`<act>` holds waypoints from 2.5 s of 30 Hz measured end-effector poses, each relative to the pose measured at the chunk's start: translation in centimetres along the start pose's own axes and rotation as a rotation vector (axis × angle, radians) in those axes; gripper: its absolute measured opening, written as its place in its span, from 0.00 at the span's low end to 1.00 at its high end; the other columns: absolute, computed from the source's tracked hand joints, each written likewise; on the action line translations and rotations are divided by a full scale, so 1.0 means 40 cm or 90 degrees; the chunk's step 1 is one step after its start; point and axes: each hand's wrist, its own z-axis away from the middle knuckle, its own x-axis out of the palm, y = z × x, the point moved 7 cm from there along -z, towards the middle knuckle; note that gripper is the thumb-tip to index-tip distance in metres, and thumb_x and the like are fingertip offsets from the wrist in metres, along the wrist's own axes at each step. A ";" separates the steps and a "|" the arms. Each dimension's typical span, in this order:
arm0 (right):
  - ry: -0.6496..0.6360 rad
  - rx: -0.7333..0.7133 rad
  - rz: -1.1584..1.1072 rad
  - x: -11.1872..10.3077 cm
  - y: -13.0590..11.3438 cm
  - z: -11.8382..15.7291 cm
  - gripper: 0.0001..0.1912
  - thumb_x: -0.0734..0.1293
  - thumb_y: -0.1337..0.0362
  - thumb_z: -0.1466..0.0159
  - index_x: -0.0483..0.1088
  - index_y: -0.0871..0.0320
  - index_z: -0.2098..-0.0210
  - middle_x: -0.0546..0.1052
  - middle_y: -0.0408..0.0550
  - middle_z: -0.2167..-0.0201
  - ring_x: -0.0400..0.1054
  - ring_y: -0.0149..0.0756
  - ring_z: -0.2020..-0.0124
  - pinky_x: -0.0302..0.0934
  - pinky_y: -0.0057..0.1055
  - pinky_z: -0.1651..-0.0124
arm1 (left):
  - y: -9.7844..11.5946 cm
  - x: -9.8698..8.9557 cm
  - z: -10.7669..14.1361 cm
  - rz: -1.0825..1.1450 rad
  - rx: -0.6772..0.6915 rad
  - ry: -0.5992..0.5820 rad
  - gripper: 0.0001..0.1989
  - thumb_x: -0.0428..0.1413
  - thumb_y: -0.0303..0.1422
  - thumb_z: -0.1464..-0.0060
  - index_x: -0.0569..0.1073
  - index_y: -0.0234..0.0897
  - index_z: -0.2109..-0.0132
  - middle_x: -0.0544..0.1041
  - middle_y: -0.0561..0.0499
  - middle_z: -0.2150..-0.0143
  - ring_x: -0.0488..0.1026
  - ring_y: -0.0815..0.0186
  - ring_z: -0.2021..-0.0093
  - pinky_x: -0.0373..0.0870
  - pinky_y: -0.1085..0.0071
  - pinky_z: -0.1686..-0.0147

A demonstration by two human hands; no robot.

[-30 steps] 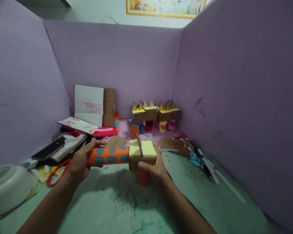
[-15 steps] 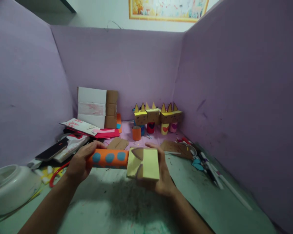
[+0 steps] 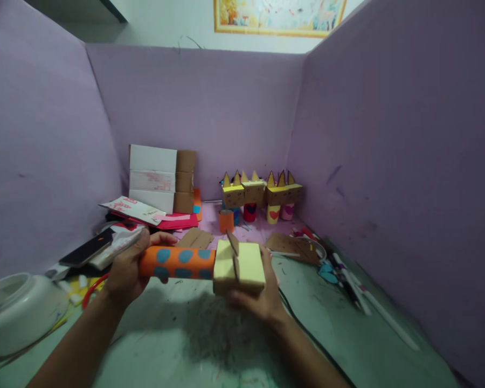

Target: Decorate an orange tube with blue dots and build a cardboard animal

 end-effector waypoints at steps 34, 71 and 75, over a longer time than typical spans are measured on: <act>0.000 0.140 -0.171 0.023 0.048 -0.001 0.50 0.74 0.47 0.53 0.52 0.52 0.36 0.74 0.51 0.50 0.68 0.51 0.50 0.57 0.45 0.45 | -0.001 -0.002 -0.007 -0.043 0.121 0.088 0.20 0.56 0.48 0.54 0.73 0.34 0.78 0.72 0.50 0.76 0.65 0.66 0.74 0.62 0.72 0.74; 0.004 0.115 -0.179 0.025 0.067 0.004 0.45 0.74 0.48 0.53 0.57 0.53 0.40 0.75 0.53 0.52 0.69 0.52 0.52 0.60 0.44 0.49 | 0.007 0.002 0.001 -0.056 0.097 0.081 0.20 0.57 0.50 0.59 0.71 0.36 0.78 0.71 0.51 0.77 0.62 0.67 0.75 0.60 0.72 0.74; -0.023 0.103 -0.168 0.026 0.066 -0.003 0.43 0.73 0.48 0.52 0.58 0.54 0.41 0.75 0.53 0.54 0.70 0.51 0.54 0.61 0.44 0.51 | 0.006 0.003 0.001 -0.058 0.090 0.079 0.20 0.58 0.49 0.59 0.71 0.36 0.78 0.71 0.51 0.76 0.63 0.67 0.74 0.61 0.72 0.74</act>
